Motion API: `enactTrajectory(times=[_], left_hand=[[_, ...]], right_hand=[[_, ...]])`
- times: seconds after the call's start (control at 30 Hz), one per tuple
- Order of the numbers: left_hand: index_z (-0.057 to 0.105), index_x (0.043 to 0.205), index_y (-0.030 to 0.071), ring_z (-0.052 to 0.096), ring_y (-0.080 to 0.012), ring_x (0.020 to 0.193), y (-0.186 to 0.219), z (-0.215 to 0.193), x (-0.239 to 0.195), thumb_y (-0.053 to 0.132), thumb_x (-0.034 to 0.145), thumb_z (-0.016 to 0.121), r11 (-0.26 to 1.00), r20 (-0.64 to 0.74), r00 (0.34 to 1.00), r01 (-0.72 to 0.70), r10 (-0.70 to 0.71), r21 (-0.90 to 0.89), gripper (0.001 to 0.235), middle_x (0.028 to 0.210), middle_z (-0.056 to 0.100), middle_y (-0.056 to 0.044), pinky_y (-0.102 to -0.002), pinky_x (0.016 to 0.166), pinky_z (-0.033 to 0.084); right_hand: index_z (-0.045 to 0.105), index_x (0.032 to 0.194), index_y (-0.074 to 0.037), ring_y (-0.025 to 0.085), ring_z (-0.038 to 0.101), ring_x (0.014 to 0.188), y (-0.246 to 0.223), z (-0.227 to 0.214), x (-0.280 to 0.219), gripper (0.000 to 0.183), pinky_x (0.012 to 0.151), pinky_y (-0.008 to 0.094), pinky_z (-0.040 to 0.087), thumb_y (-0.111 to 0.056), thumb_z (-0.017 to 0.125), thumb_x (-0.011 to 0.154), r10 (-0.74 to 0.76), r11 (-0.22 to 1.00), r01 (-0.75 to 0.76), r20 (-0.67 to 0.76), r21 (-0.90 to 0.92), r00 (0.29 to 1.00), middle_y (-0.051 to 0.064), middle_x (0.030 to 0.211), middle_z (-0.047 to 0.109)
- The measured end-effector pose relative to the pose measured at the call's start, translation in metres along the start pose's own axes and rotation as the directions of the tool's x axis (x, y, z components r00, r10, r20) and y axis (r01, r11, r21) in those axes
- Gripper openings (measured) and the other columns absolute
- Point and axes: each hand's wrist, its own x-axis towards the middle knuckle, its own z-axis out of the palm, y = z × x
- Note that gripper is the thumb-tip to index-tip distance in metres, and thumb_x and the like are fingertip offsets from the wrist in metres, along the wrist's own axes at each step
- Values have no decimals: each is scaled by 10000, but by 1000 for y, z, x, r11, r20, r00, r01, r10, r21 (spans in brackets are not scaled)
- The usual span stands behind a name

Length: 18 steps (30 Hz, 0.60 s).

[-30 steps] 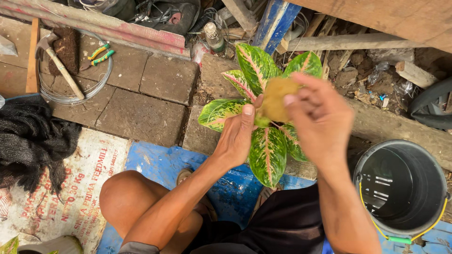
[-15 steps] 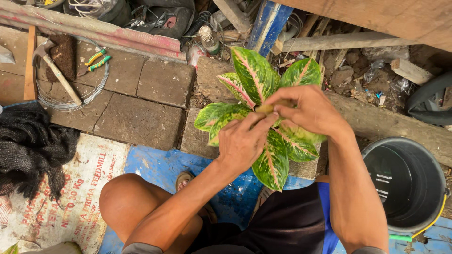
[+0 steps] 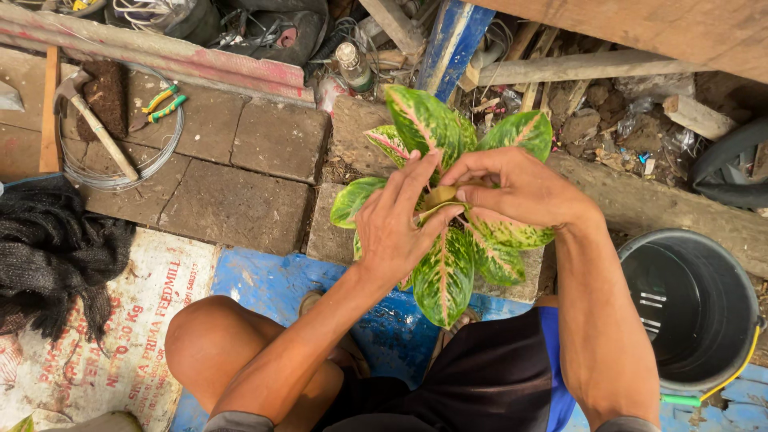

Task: The person wipes the leaves of a potted Aglaonema plant using a yellow sponge. They systematically clean each leaf, dipping the sponge into a bucket of water periodically to rinse it.

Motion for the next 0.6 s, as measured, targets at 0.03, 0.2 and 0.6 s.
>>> enactTrajectory(times=[0.03, 0.2, 0.6], left_hand=[[538, 1481, 114, 702, -288, 1166, -1, 0, 0, 343, 842, 874, 1000, -5, 1000, -7, 7, 7, 758, 1396, 634, -127, -386, 897, 573], [547, 1450, 103, 713, -289, 1067, -3, 0, 3, 430, 792, 858, 1000, -6, 1000, -8, 8, 0, 797, 1343, 665, -136, -391, 845, 574], [451, 1510, 144, 781, -187, 961, -4, -26, 14, 150, 824, 805, 793, 459, 810, 529, -366, -301, 773, 1098, 718, -107, -306, 671, 622]], right_hand=[[703, 1141, 1, 85, 647, 738, -1, 1, 0, 242, 613, 273, 524, -34, 631, 913, -4, 1000, 4, 5, -2, 1000, 36, 901, 740], [712, 1134, 13, 102, 655, 793, -3, 0, -8, 208, 648, 275, 527, 22, 642, 939, -97, 988, 105, -73, 116, 993, 57, 928, 736], [641, 1260, 74, 144, 722, 998, 9, -21, -44, 239, 897, 276, 602, 75, 624, 1022, -119, 927, 312, -628, 206, 769, 145, 1141, 738]])
